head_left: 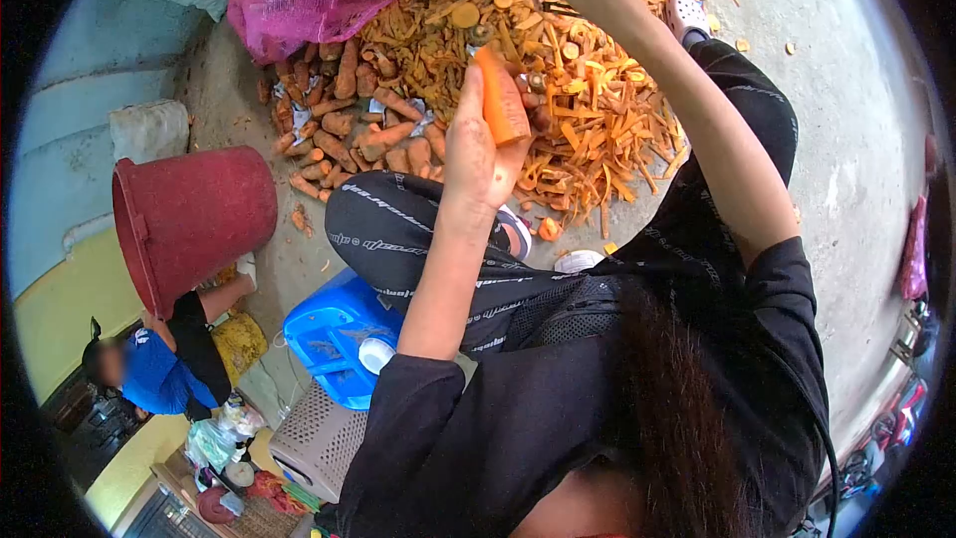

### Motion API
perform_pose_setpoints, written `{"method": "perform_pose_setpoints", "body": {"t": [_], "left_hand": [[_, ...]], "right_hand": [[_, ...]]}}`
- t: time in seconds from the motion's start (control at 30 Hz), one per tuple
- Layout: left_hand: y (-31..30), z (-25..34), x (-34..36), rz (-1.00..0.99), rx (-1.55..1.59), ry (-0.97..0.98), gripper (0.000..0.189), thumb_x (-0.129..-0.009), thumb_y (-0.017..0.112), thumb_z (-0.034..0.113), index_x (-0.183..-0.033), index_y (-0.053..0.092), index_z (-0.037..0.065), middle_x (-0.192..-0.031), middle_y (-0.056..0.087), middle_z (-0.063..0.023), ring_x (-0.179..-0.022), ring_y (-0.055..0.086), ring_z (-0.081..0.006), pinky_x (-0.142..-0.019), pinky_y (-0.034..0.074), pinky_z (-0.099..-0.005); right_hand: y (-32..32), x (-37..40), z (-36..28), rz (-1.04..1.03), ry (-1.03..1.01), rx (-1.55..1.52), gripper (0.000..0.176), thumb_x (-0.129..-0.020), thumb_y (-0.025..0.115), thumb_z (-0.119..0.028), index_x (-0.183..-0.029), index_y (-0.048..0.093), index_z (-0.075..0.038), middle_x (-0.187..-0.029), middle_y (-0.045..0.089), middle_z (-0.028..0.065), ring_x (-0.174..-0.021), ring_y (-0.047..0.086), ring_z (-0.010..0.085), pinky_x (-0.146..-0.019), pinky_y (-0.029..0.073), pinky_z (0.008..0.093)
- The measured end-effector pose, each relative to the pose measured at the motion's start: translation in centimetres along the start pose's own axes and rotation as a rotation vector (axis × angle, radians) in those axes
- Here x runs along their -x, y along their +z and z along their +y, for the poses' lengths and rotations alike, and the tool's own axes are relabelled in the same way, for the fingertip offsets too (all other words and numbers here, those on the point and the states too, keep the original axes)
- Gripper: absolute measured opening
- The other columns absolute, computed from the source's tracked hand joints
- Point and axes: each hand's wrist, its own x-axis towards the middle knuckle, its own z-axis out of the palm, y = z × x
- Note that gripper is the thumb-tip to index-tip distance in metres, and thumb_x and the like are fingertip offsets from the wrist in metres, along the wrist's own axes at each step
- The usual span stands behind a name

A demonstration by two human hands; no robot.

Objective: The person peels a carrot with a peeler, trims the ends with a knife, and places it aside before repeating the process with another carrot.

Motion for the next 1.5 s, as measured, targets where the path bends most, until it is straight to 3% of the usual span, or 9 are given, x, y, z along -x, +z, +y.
{"method": "perform_pose_setpoints", "body": {"t": [0.2,0.3,0.57,0.9,1.07,1.17,1.23,1.37,1.5], "left_hand": [[-1.0,0.2,-0.5,-0.051,0.070,-0.014,0.036,-0.096,0.040,0.043,-0.105,0.052,0.010,-0.087,0.055,-0.0038,-0.077,0.055,-0.0164,-0.068,0.048,-0.0323],[-0.3,0.2,-0.3,-0.002,0.083,0.000,0.043,-0.096,0.038,0.045,-0.107,0.052,0.006,-0.088,0.056,-0.0048,-0.077,0.056,-0.0165,-0.068,0.050,-0.0303],[-0.3,0.3,0.2,-0.077,0.035,-0.006,0.055,-0.096,0.033,0.050,-0.103,0.054,0.000,-0.088,0.059,-0.0087,-0.082,0.058,-0.0170,-0.074,0.051,-0.0308],[0.3,0.3,1.0,-0.169,0.013,0.015,0.039,-0.096,0.039,0.044,-0.112,0.054,0.012,-0.106,0.059,-0.0043,-0.099,0.057,-0.0187,-0.087,0.047,-0.0394],[1.9,-0.6,1.8,-0.050,-0.102,-0.001,0.035,-0.097,0.038,0.043,-0.117,0.049,0.017,-0.098,0.054,-0.0020,-0.083,0.054,-0.0167,-0.071,0.047,-0.0323],[-0.4,-1.1,1.0,-0.333,0.012,-0.061,0.044,-0.098,0.030,0.046,-0.125,0.042,0.013,-0.090,0.049,-0.0012,-0.077,0.051,-0.0132,-0.062,0.045,-0.0277],[0.8,-1.2,1.9,-0.361,-0.111,-0.155,0.043,-0.098,0.028,0.046,-0.102,0.044,0.006,-0.084,0.045,-0.0048,-0.071,0.048,-0.0142,-0.059,0.044,-0.0291],[1.1,-0.5,1.1,-0.265,-0.010,-0.060,0.042,-0.098,0.033,0.044,-0.103,0.049,0.006,-0.084,0.045,-0.0043,-0.073,0.046,-0.0155,-0.062,0.042,-0.0282],[-0.2,-0.1,0.0,-0.046,-0.102,0.024,0.039,-0.097,0.039,0.041,-0.110,0.050,0.006,-0.086,0.050,-0.0040,-0.074,0.050,-0.0151,-0.065,0.045,-0.0295]], "right_hand": [[-0.7,2.8,-3.8,-0.164,0.167,-0.833,0.023,-0.099,0.040,-0.030,-0.091,0.040,-0.009,-0.066,0.039,-0.0015,-0.053,0.041,0.0055,-0.047,0.038,0.0215],[1.1,5.3,-5.2,-0.095,0.480,-0.850,0.028,-0.096,0.047,-0.033,-0.085,0.041,-0.007,-0.056,0.037,-0.0014,-0.040,0.037,0.0080,-0.037,0.034,0.0222],[2.3,6.3,-4.5,-0.116,0.353,-0.934,0.020,-0.099,0.042,-0.028,-0.092,0.037,-0.009,-0.055,0.037,-0.0011,-0.041,0.035,0.0071,-0.038,0.036,0.0226],[2.5,5.5,-3.0,-0.147,0.609,-1.046,0.026,-0.097,0.047,-0.031,-0.082,0.042,-0.010,-0.057,0.035,-0.0029,-0.044,0.036,0.0063,-0.041,0.033,0.0217],[1.2,3.6,-2.7,-0.145,0.553,-0.967,0.022,-0.098,0.044,-0.030,-0.089,0.041,-0.009,-0.060,0.037,-0.0027,-0.047,0.039,0.0062,-0.042,0.036,0.0214],[0.2,2.2,-3.1,-0.075,0.501,-0.767,0.021,-0.098,0.043,-0.029,-0.090,0.039,-0.010,-0.064,0.038,-0.0031,-0.049,0.037,0.0056,-0.043,0.037,0.0220],[0.6,0.4,-0.4,0.097,0.421,-0.676,0.021,-0.096,0.045,-0.027,-0.089,0.041,-0.009,-0.065,0.041,-0.0022,-0.052,0.041,0.0064,-0.047,0.039,0.0243],[0.9,-1.7,5.8,0.301,-0.119,0.049,0.022,-0.097,0.045,-0.027,-0.089,0.042,-0.006,-0.062,0.043,-0.0004,-0.049,0.044,0.0066,-0.045,0.039,0.0255],[-0.7,0.0,-0.9,0.104,0.066,-0.223,0.021,-0.098,0.044,-0.027,-0.091,0.041,-0.007,-0.057,0.041,0.0000,-0.043,0.042,0.0081,-0.041,0.040,0.0258]]}}
